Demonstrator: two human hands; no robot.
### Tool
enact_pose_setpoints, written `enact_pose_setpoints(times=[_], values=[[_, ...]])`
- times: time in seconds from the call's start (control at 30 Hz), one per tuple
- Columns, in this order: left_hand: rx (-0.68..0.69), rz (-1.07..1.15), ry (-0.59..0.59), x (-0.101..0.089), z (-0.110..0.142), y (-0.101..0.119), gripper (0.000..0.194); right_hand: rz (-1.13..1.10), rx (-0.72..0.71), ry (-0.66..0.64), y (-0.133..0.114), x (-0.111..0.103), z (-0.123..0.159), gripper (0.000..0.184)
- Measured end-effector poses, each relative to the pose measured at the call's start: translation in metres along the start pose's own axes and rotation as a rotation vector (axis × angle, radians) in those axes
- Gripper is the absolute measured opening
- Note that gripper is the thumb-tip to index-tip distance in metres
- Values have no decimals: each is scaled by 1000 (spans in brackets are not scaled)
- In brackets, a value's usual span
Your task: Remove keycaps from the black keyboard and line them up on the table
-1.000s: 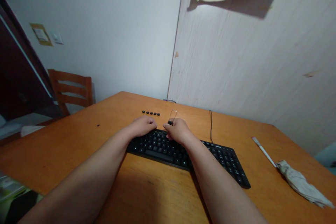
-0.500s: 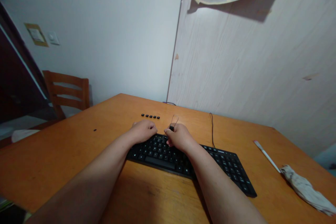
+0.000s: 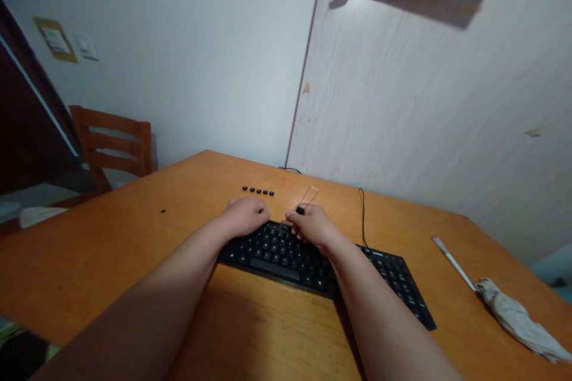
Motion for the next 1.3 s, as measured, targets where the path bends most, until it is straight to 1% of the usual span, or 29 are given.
enact_pose_setpoints(times=[0.17,0.37,0.53,0.63,0.87,0.97,1.07,1.17,1.3], values=[[4,-11,-14,-1,1,2,25,-18,9,66,1,0,-1,15],[18,-25,-3,2,0,1,26,86,20,128,-2,1,1,18],[37,-39,1,3,-1,2,28,150,-41,147,1,3,-2,15],[39,-51,7,3,-1,3,29,168,-47,155,3,6,-3,15],[42,-68,-17,2,2,5,30,132,-35,159,4,7,-5,12],[44,-56,-26,1,3,6,32,107,-42,189,5,4,-5,15],[34,-51,-25,1,3,5,35,45,-48,218,3,2,-4,13],[33,-45,-20,2,3,4,33,-7,-26,227,1,1,-1,12],[24,-38,-3,2,2,4,29,-26,-11,240,1,1,1,16]])
Point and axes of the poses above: each hand's wrist, its own z-axis away from the middle knuckle, its own x-axis out of the palm, y = z × x, the point moved 6 cm from there along -z, towards the middle knuckle, and after that the axes turned 4 degrees about x, right-handed, at the moved point
